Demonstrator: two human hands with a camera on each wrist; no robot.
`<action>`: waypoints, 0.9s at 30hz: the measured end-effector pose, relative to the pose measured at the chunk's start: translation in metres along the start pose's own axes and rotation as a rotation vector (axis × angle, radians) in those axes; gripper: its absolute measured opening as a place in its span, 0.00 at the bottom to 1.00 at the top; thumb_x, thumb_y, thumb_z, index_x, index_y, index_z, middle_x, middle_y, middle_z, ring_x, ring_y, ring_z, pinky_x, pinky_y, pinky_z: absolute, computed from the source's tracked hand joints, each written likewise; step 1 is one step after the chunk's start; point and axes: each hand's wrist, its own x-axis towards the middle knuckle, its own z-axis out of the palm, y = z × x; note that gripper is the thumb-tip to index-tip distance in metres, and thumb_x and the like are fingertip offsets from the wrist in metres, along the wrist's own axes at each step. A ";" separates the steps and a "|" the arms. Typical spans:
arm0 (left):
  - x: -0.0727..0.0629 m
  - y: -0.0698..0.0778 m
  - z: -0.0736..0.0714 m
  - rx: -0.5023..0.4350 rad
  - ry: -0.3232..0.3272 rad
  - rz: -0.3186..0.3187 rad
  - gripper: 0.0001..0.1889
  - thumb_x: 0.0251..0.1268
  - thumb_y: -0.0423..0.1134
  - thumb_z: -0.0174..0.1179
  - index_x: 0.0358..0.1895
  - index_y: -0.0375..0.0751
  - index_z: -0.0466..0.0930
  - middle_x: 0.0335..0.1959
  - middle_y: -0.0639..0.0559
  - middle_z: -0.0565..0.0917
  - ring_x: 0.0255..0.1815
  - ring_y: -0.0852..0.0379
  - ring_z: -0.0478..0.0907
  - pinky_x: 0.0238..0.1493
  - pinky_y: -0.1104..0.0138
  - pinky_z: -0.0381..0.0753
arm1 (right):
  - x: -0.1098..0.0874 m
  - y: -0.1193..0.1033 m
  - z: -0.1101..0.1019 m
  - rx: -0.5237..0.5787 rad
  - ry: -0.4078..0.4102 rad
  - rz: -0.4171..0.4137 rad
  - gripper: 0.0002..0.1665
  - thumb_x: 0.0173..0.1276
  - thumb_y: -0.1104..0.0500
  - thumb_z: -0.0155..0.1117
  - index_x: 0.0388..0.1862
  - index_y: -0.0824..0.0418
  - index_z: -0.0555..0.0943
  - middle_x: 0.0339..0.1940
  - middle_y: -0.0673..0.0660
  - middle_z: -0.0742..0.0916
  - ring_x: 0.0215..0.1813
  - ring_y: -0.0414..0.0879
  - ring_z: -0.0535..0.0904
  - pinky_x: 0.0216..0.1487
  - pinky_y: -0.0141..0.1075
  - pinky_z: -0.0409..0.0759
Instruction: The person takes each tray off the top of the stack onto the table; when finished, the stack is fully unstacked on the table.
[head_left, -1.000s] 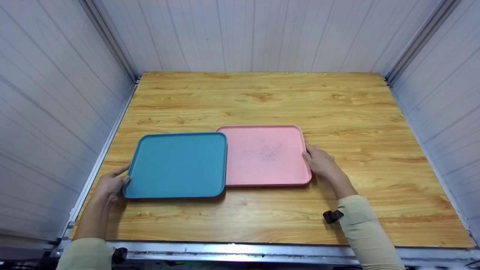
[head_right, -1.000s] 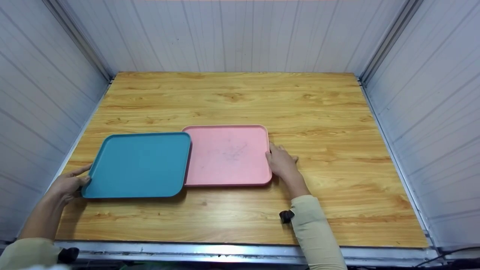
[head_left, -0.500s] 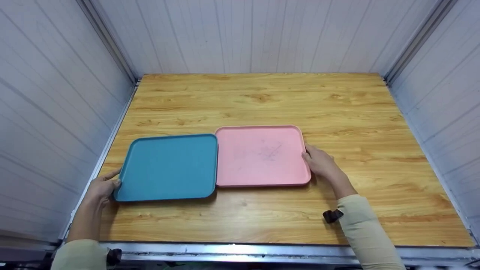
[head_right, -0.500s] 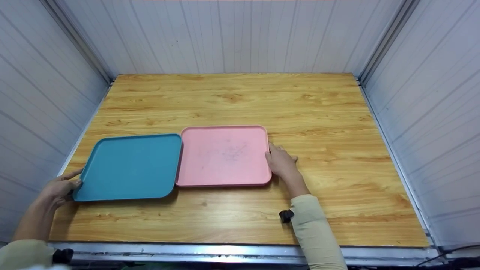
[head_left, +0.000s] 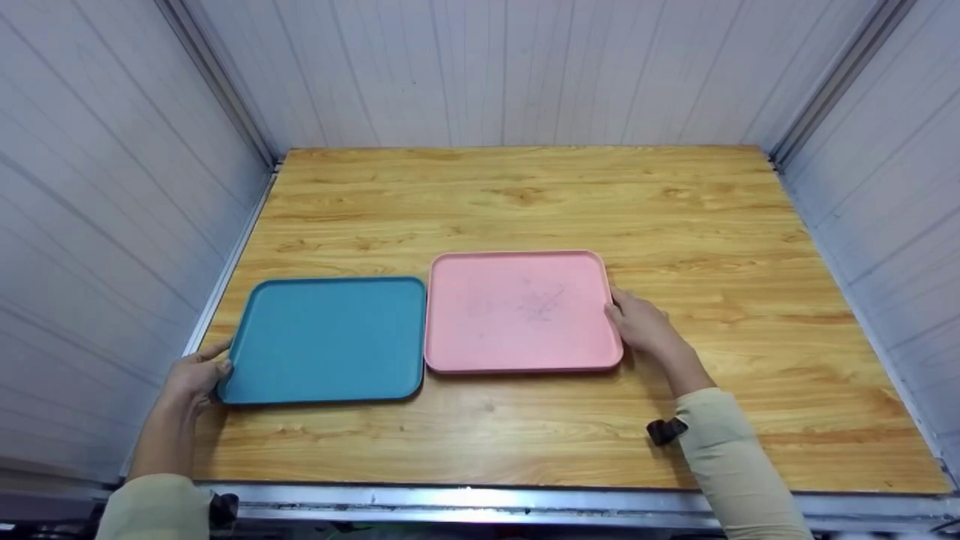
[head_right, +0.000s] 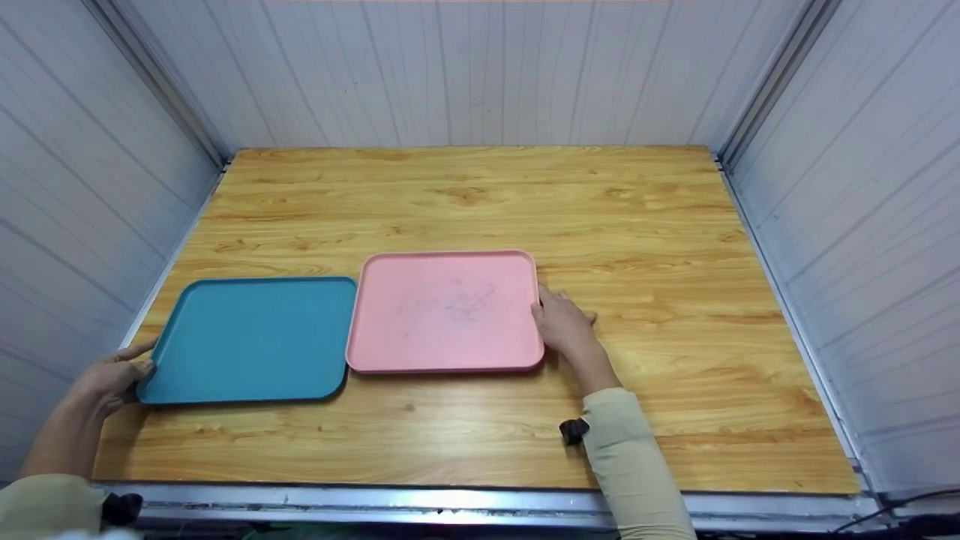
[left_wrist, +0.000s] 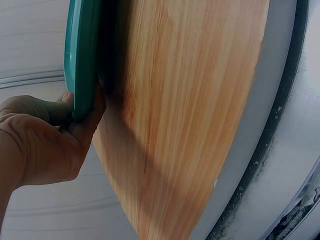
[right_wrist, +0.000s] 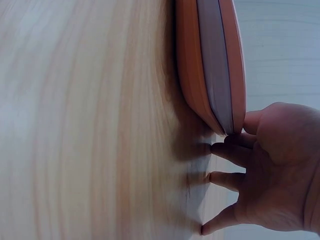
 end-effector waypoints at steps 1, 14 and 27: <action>0.001 0.000 0.001 0.000 0.004 0.001 0.31 0.80 0.32 0.45 0.81 0.43 0.47 0.77 0.25 0.52 0.60 0.47 0.71 0.42 0.68 0.80 | 0.000 0.000 0.000 0.003 0.000 -0.002 0.33 0.84 0.51 0.40 0.82 0.61 0.55 0.76 0.72 0.66 0.76 0.70 0.57 0.66 0.75 0.51; 0.007 0.008 0.013 0.134 0.070 0.069 0.29 0.80 0.35 0.45 0.80 0.39 0.53 0.73 0.22 0.59 0.67 0.34 0.67 0.54 0.52 0.81 | 0.000 0.001 -0.001 -0.011 0.006 -0.008 0.33 0.84 0.52 0.41 0.82 0.62 0.55 0.76 0.72 0.66 0.75 0.70 0.59 0.66 0.74 0.54; -0.010 0.038 0.037 0.582 0.195 0.104 0.26 0.78 0.43 0.47 0.59 0.17 0.74 0.43 0.26 0.80 0.37 0.41 0.81 0.32 0.55 0.83 | 0.001 0.001 0.002 -0.008 0.014 -0.004 0.33 0.84 0.52 0.40 0.82 0.61 0.56 0.76 0.70 0.66 0.74 0.70 0.61 0.65 0.73 0.56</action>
